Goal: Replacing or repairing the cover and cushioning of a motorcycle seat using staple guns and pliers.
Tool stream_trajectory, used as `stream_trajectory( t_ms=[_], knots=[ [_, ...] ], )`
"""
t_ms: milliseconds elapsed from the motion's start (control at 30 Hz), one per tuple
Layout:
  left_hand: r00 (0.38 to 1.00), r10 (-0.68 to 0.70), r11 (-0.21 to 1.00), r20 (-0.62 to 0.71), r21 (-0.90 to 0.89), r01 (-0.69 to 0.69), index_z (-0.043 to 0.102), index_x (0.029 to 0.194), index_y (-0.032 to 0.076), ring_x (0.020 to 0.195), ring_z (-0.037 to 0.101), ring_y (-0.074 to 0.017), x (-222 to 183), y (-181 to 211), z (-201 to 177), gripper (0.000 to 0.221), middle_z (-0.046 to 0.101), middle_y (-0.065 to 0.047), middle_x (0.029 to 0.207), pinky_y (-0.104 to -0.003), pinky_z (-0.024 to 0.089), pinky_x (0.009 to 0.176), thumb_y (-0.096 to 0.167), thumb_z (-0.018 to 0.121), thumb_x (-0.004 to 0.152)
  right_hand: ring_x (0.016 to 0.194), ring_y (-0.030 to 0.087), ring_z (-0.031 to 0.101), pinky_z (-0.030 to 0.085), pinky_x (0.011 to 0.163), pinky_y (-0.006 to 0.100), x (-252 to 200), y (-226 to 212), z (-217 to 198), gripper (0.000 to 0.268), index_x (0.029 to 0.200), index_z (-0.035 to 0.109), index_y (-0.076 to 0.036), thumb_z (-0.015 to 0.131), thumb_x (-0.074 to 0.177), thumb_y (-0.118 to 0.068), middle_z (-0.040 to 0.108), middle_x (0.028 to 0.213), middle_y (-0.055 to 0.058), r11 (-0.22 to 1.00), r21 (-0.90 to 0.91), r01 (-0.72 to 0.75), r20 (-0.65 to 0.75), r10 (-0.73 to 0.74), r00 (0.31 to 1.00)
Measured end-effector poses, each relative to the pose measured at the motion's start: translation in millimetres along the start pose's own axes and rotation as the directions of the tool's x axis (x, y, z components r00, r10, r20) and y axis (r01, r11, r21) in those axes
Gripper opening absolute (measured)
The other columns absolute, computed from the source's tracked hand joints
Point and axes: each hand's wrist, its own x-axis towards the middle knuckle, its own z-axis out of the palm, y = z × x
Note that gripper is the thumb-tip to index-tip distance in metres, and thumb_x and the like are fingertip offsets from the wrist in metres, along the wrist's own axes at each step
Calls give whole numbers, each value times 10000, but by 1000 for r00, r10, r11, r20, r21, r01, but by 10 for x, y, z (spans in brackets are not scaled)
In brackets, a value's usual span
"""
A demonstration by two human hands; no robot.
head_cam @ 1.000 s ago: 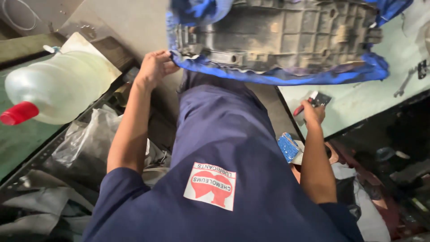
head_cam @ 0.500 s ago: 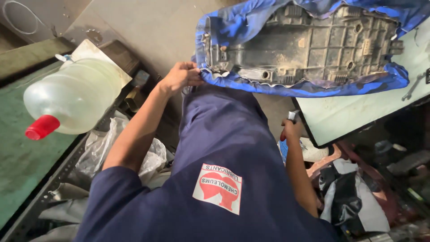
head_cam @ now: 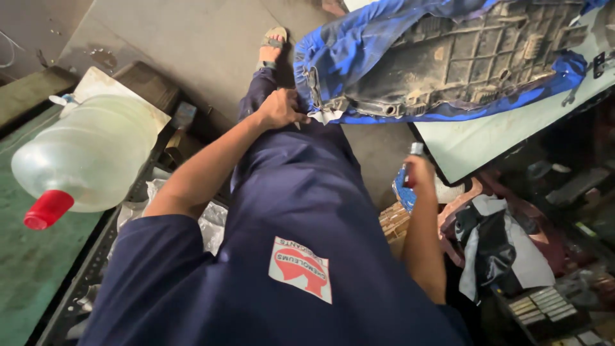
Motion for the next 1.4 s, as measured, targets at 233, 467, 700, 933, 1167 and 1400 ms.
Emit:
stream_trajectory(
  t_ms=[233,467,700,933,1167,1400],
  knots=[
    [975,-219,955,-49,195,224,694,1019,-63,905,716,-326,-60,473,-178,788,739,-195,948,-410,549,828,561,945,609,780,261,695,549,728,354,-111,-1291,-236,289,884,731,-68,782,740,-313,698,833,75,991,75,110,-433,-67,899],
    [983,-178,955,-36,-247,163,726,1037,-18,775,745,-218,-14,89,65,523,795,-123,912,-381,592,728,447,829,820,782,231,671,537,716,361,-272,-1109,281,249,938,716,-2,852,829,-181,700,908,99,745,-297,597,-478,-657,583],
    [949,23,927,-314,-349,-138,556,1260,-70,980,720,-240,-133,175,226,653,736,-208,1075,-382,562,863,208,887,770,776,234,705,560,704,344,-2333,-2425,1397,183,1038,735,-71,785,896,-174,709,888,87,278,-220,935,256,-908,331],
    [872,-21,921,-489,-349,-174,543,1191,-44,1050,709,-216,-364,314,287,596,713,-148,1095,-375,571,928,143,921,768,845,359,682,534,734,485,-2129,-2684,1908,86,957,720,-111,656,953,-168,668,893,122,-43,-357,933,624,-755,204],
    [912,39,587,-409,-729,-352,734,922,-24,937,693,-119,-99,46,568,97,754,-97,1022,-311,572,867,53,779,885,754,378,661,506,655,507,-2099,-2837,2050,143,861,698,-98,659,984,-161,668,870,105,-216,-389,895,731,-663,158],
    [848,-203,725,-489,-657,-205,580,1045,-15,828,733,-130,-64,177,523,360,743,-97,969,-315,601,763,127,835,834,661,321,669,509,596,464,-2151,-2810,2266,110,789,716,-113,767,861,-178,695,754,72,11,-453,892,446,-863,237]
  ],
)
